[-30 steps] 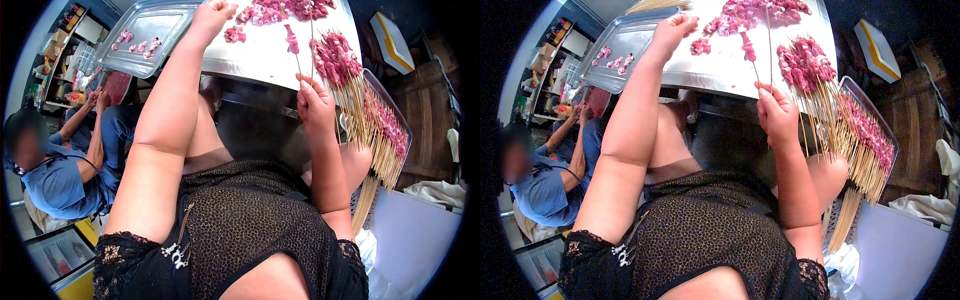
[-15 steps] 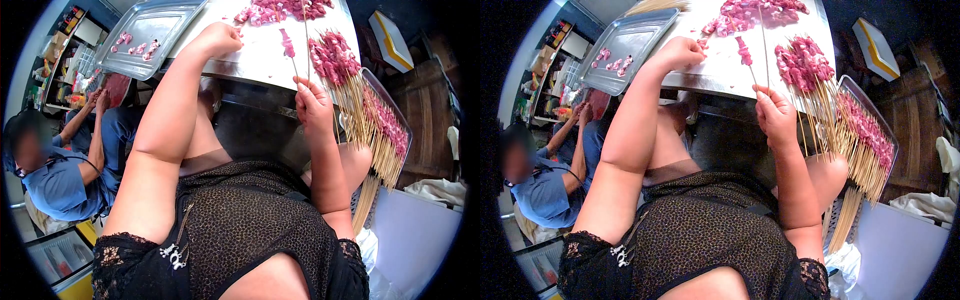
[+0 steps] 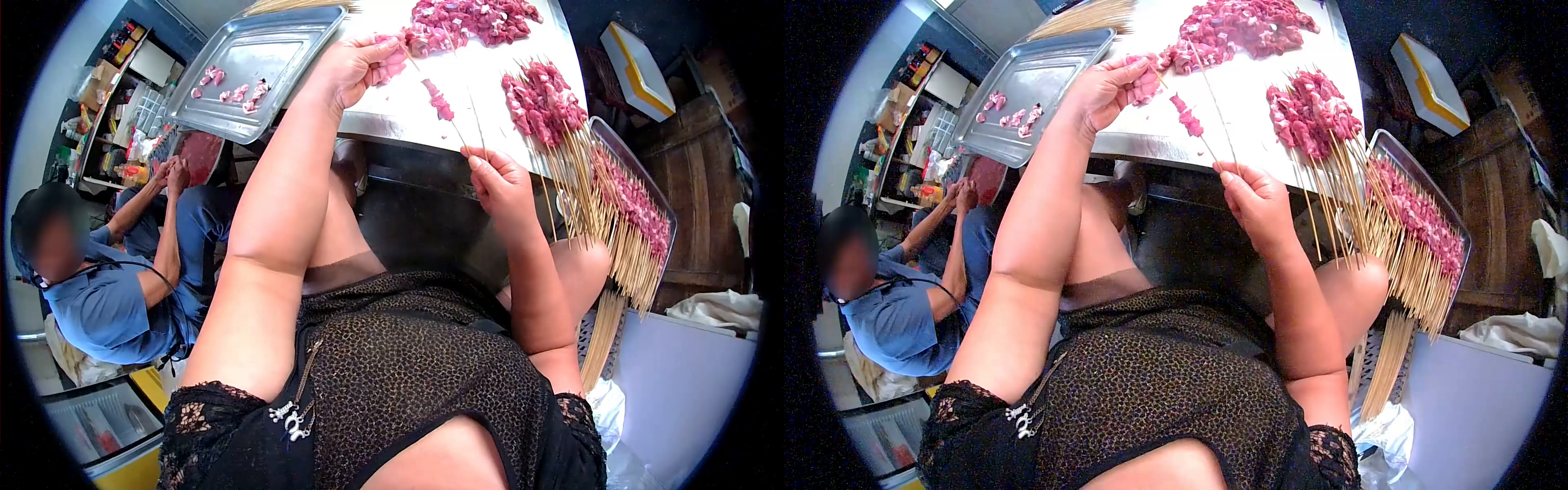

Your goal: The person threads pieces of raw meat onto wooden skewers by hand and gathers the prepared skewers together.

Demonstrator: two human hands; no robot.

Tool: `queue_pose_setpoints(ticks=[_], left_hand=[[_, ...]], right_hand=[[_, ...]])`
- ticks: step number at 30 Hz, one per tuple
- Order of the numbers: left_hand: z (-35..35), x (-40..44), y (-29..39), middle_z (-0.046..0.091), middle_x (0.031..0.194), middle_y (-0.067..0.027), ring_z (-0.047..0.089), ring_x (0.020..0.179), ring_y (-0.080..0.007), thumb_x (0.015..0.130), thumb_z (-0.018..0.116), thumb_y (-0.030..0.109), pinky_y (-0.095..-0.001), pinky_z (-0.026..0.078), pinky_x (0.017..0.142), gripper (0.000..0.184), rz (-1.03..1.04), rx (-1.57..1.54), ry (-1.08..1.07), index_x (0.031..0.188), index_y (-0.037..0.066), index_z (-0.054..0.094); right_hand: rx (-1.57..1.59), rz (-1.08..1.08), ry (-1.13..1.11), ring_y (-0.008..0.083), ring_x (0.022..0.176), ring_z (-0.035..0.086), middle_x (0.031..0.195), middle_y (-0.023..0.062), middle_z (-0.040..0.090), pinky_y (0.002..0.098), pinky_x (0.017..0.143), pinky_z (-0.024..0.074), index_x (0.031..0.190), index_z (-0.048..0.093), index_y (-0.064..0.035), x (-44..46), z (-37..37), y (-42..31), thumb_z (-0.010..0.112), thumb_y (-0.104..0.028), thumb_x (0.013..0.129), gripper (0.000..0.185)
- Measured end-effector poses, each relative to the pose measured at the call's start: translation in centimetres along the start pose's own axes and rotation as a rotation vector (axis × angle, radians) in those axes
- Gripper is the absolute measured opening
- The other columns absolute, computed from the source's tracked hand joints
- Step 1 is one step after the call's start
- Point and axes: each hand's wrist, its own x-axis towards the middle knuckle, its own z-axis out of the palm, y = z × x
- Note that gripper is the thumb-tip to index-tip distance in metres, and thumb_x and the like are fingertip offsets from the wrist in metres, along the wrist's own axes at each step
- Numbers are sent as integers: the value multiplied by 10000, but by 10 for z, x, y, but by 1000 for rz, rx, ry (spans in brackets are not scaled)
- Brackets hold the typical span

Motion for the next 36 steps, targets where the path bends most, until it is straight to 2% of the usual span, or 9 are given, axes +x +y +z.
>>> queue_pose_setpoints(ticks=[2, 8, 11, 27, 30, 36], left_hand=[[4, 0, 0, 641, 956, -124, 642, 857, -196, 886, 548, 118, -313, 541, 783, 219, 24, -5, -26, 1045, -29, 572], [12, -3, 2, 630, 1016, -154, 637, 919, -228, 911, 511, 157, -340, 541, 795, 243, 16, -142, -100, 1066, -24, 559], [14, -2, 1, 628, 1019, -158, 634, 925, -230, 914, 505, 164, -348, 541, 799, 253, 29, -142, -42, 1074, -27, 556], [23, -2, -4, 623, 1015, -183, 635, 931, -246, 914, 496, 128, -316, 549, 785, 241, 38, -149, -60, 1068, -53, 539], [27, -4, -4, 623, 1011, -188, 638, 918, -248, 912, 498, 127, -317, 548, 788, 237, 16, -125, -52, 1064, -50, 540], [21, -3, -3, 622, 1014, -189, 642, 893, -240, 907, 505, 125, -335, 542, 802, 229, -70, -97, -115, 1052, -46, 550]], right_hand=[[-22, -8, -3, 3, 483, 352, 611, -76, 443, 153, 431, 264, 1079, 584, 36, 0, 0, 0, 530, -120, 891, 250], [-12, -3, 24, -1, 495, 364, 626, -75, 457, 150, 442, 277, 1081, 584, 40, 0, 1, 1, 533, -120, 890, 254], [-27, -16, 40, -2, 502, 368, 638, -75, 463, 148, 447, 279, 1084, 583, 43, -1, 3, -1, 531, -116, 890, 256], [-40, -67, 87, 3, 515, 366, 617, -74, 453, 156, 460, 289, 1081, 594, 27, 3, 1, 11, 532, -118, 893, 246], [-59, -89, 97, 8, 523, 384, 626, -71, 471, 159, 474, 317, 1066, 609, 18, 3, 0, 12, 543, -111, 886, 232], [-388, -205, 127, 19, 548, 435, 639, -52, 518, 181, 494, 358, 1012, 660, -38, 1, -12, 5, 576, -111, 866, 183]])
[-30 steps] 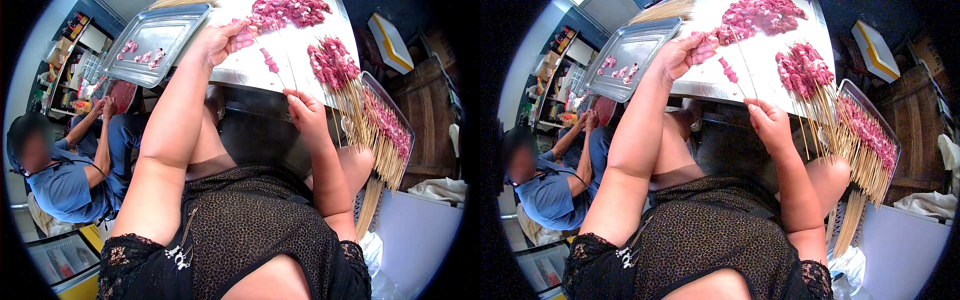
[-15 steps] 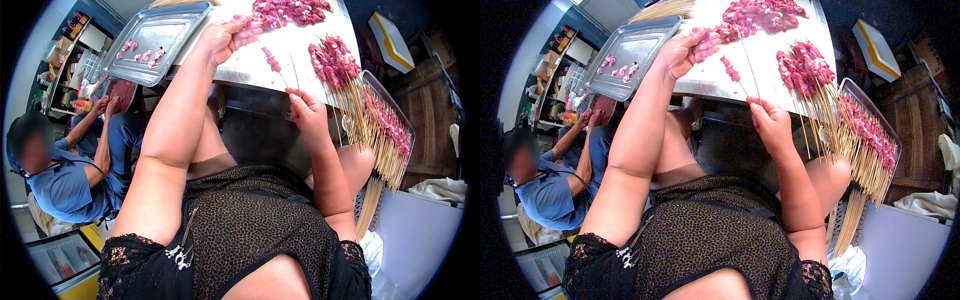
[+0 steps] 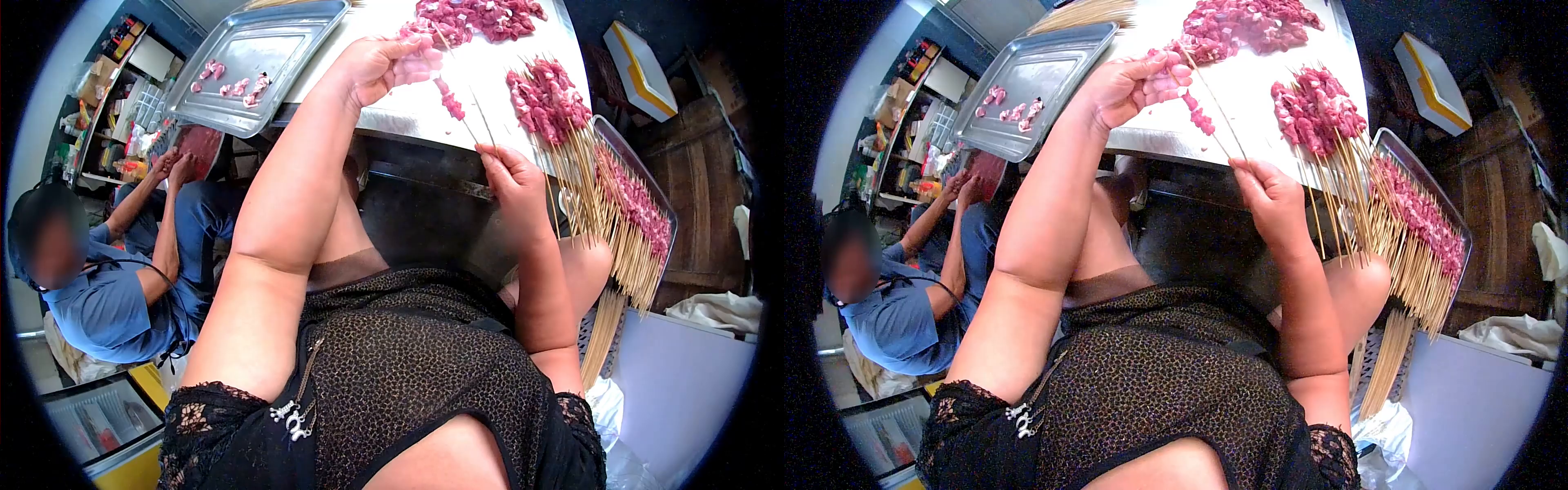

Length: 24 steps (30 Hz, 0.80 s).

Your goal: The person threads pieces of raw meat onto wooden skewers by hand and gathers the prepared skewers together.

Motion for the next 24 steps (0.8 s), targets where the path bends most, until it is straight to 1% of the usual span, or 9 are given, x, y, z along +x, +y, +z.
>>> queue_pose_setpoints(ticks=[2, 4, 6, 8, 11, 14, 17, 21, 24], left_hand=[[-2, -1, 1, 624, 1013, -185, 637, 908, -243, 901, 511, 121, -354, 532, 824, 229, -50, -18, -52, 1055, -45, 551], [1, -2, 0, 625, 1012, -182, 635, 916, -245, 903, 508, 119, -360, 527, 832, 231, -41, 6, -40, 1059, -45, 550], [6, -5, 0, 626, 1011, -179, 632, 925, -246, 904, 505, 117, -366, 523, 841, 232, -29, 32, -29, 1064, -46, 549], [14, -9, -1, 626, 1013, -175, 630, 936, -248, 909, 496, 112, -353, 525, 835, 236, 102, 45, -10, 1074, -49, 545], [13, -8, 1, 624, 1022, -174, 629, 946, -253, 921, 470, 112, -336, 527, 826, 243, 165, 32, 5, 1091, -50, 534], [13, -7, 2, 622, 1025, -182, 629, 947, -256, 934, 444, 129, -322, 530, 816, 258, 152, 6, 58, 1104, -48, 523], [13, -7, 2, 621, 1024, -189, 630, 947, -259, 942, 423, 139, -324, 533, 805, 270, 136, 13, 61, 1114, -48, 515], [14, -7, 1, 620, 1023, -194, 630, 945, -261, 940, 426, 137, -326, 536, 792, 270, 98, 8, 58, 1113, -49, 516], [17, -6, -1, 621, 1021, -193, 632, 941, -260, 937, 427, 127, -326, 539, 781, 264, 97, -17, 59, 1114, -47, 517]], right_hand=[[-23, -7, 1, 18, 547, 430, 639, -54, 512, 179, 493, 353, 1014, 657, -33, 0, -2, -1, 572, -110, 868, 186], [-46, -14, 3, 18, 546, 424, 638, -57, 505, 176, 492, 348, 1017, 654, -28, 1, -1, 0, 568, -110, 871, 188], [107, 17, -25, 16, 545, 408, 645, -64, 490, 170, 492, 335, 1028, 644, -14, 3, 0, 3, 560, -109, 877, 197], [128, 25, -23, 15, 547, 403, 649, -66, 485, 168, 494, 333, 1032, 639, -7, 4, 1, 2, 556, -107, 879, 201], [169, 45, -29, 14, 551, 398, 655, -66, 481, 167, 497, 330, 1036, 634, 0, 6, 2, 2, 550, -102, 881, 204], [176, 52, -35, 14, 555, 402, 658, -64, 485, 166, 501, 333, 1035, 634, 0, 5, 3, 1, 549, -100, 881, 202], [145, 47, -29, 13, 556, 406, 659, -63, 491, 165, 501, 336, 1035, 636, -5, 5, 2, 0, 551, -100, 881, 200], [95, 33, -18, 13, 552, 410, 662, -64, 499, 165, 498, 340, 1034, 639, -11, 5, -1, 1, 555, -100, 880, 197], [124, 25, -19, 10, 546, 399, 656, -70, 487, 163, 492, 332, 1035, 637, -10, 6, -1, 4, 555, -100, 881, 196]])
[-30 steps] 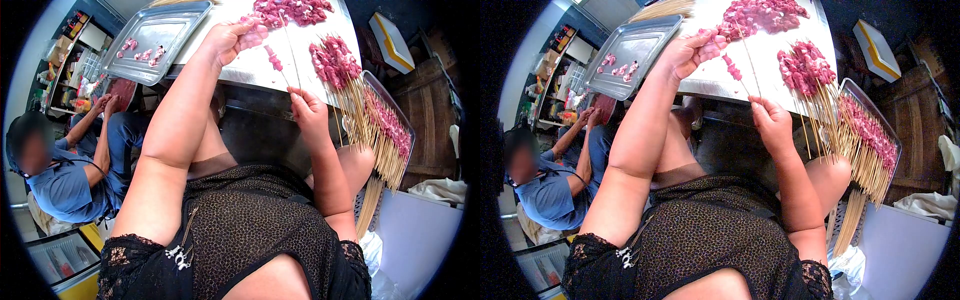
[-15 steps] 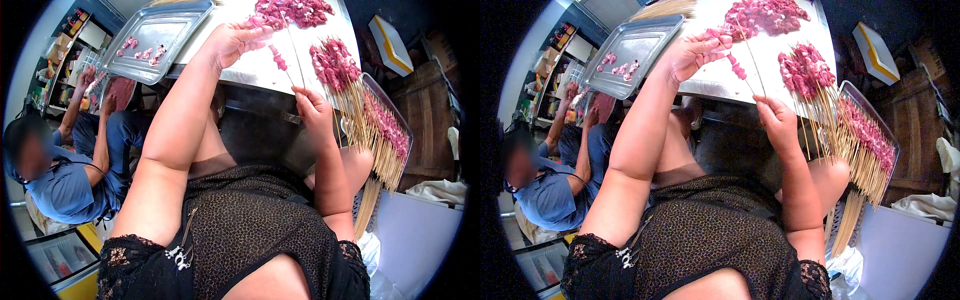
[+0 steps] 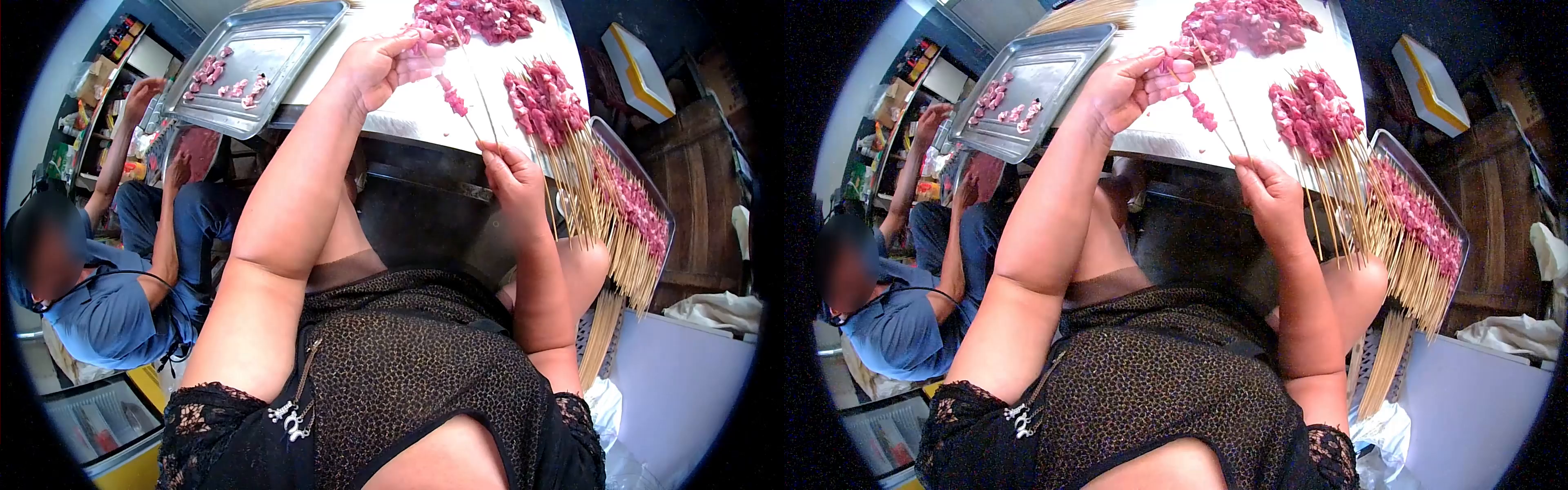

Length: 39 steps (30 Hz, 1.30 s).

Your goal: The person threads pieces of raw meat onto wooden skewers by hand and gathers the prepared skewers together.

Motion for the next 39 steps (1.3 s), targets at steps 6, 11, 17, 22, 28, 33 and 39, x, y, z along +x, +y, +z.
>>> queue_pose_setpoints(ticks=[6, 11, 17, 22, 28, 33, 39], left_hand=[[10, -1, -5, 624, 1024, -180, 631, 943, -255, 936, 427, 125, -324, 541, 772, 252, 94, 54, -14, 1121, -20, 517], [11, -2, -5, 627, 1036, -154, 614, 984, -240, 934, 436, 138, -328, 540, 760, 248, 52, -52, -118, 1123, 1, 520], [17, -5, -6, 618, 1059, -162, 610, 987, -239, 920, 467, 133, -355, 531, 779, 240, -13, -6, -141, 1108, -1, 532], [25, -7, -11, 617, 1052, -166, 609, 977, -252, 919, 472, 137, -361, 525, 795, 242, -66, 37, -134, 1103, -6, 536], [28, 1, -16, 625, 952, -150, 617, 901, -249, 950, 418, 191, -390, 524, 793, 262, 40, -167, -27, 1075, -8, 534], [54, -1, -32, 400, 611, 20, 413, 551, -113, 971, 372, 297, -286, 443, 584, 274, 57, -420, 76, 859, 78, 493], [80, -13, -20, 307, 569, 63, 242, 447, -63, 968, 364, 353, -222, 206, 394, 266, 2, -410, 172, 888, 113, 448]], right_hand=[[65, 5, 8, 4, 538, 372, 644, -83, 456, 158, 482, 309, 1045, 628, -5, -2, 6, -1, 546, -100, 889, 200], [89, 4, 10, 5, 533, 371, 641, -79, 454, 158, 476, 301, 1043, 623, 1, -3, 6, 1, 540, -102, 892, 200], [241, 136, -77, 13, 510, 365, 621, -67, 446, 160, 451, 278, 1067, 584, 11, -7, 7, -14, 524, -129, 900, 226], [363, 202, -73, 11, 474, 363, 633, -46, 486, 149, 413, 264, 1104, 563, 3, -6, 8, -19, 519, -161, 904, 262], [-37, -31, 53, 14, 540, 421, 675, -38, 530, 158, 495, 341, 1095, 607, 1, -8, 4, -4, 545, -126, 894, 246], [-173, -117, 93, 30, 563, 445, 639, -36, 516, 179, 521, 374, 1053, 635, 0, -14, 17, -8, 558, -120, 889, 218], [-60, -61, 112, 29, 547, 430, 631, -37, 497, 175, 499, 351, 1058, 624, 16, -26, 35, -25, 548, -107, 891, 221]])
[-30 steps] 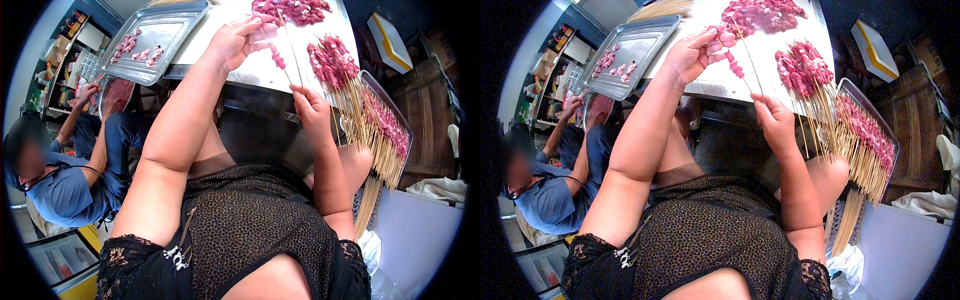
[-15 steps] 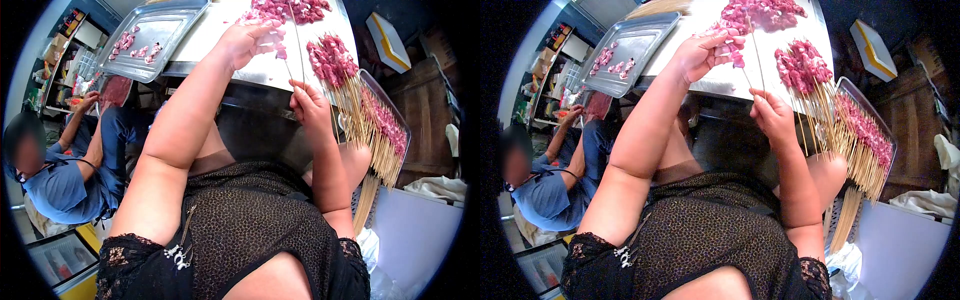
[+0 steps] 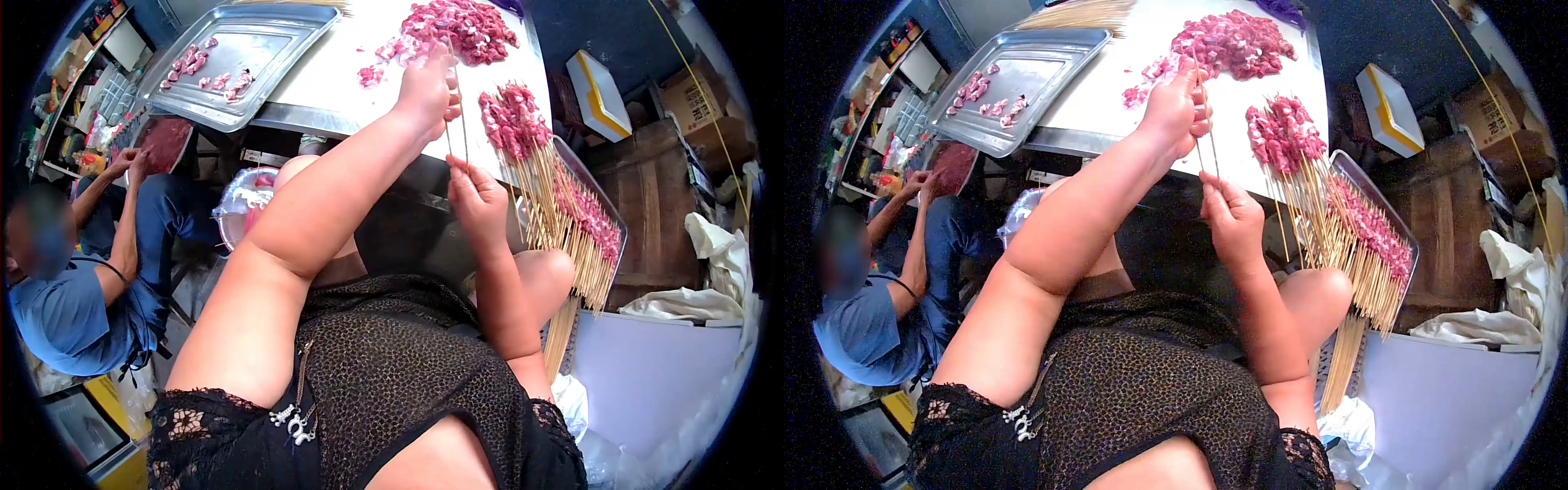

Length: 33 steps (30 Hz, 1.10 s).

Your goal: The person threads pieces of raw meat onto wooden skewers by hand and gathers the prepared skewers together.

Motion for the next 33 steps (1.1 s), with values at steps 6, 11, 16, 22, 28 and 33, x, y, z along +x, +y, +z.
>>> queue_pose_setpoints(ticks=[6, 11, 16, 22, 28, 33], left_hand=[[-6, 7, -5, 444, 707, -14, 298, 497, -66, 920, 321, 522, -222, 292, 440, 461, -55, -38, -265, 1033, 86, 421], [-14, 21, -2, 528, 1145, -184, 562, 1002, -314, 877, 157, 633, -404, 440, 845, 710, -35, 93, -335, 1213, 51, 387], [-15, 23, -9, 586, 1057, -171, 568, 985, -304, 926, 289, 522, -415, 457, 852, 571, -44, 101, -331, 1145, 31, 480], [-14, 22, -13, 520, 750, -51, 552, 699, -180, 965, 377, 311, -388, 523, 757, 296, -111, 21, -204, 937, 43, 499], [-18, 23, -15, 405, 647, 6, 465, 597, -130, 969, 376, 295, -376, 512, 747, 269, -130, -68, -303, 891, 56, 473], [-16, 15, 2, 577, 992, -132, 590, 823, -215, 936, 322, 487, -402, 492, 786, 519, -237, 144, -389, 1144, 22, 423]], right_hand=[[106, 40, 40, 23, 522, 408, 629, -36, 496, 167, 471, 325, 1078, 607, 22, -3, -7, -5, 536, -115, 896, 238], [328, 189, 45, 22, 420, 352, 630, -26, 516, 165, 377, 252, 1072, 586, -2, -4, -25, -10, 534, -134, 892, 229], [377, 296, 11, 31, 398, 337, 629, -7, 528, 171, 349, 235, 1073, 569, -9, -9, -24, -13, 524, -148, 898, 227], [419, 319, -32, 33, 388, 336, 633, 8, 537, 172, 335, 233, 1080, 556, -12, -11, -22, -8, 515, -153, 903, 230], [418, 330, -41, 33, 389, 338, 633, 5, 532, 166, 343, 237, 1080, 556, -11, -12, -19, -10, 511, -153, 905, 229], [405, 300, 22, 37, 390, 335, 630, 1, 524, 166, 349, 234, 1083, 554, -9, -11, -24, -10, 513, -151, 905, 232]])
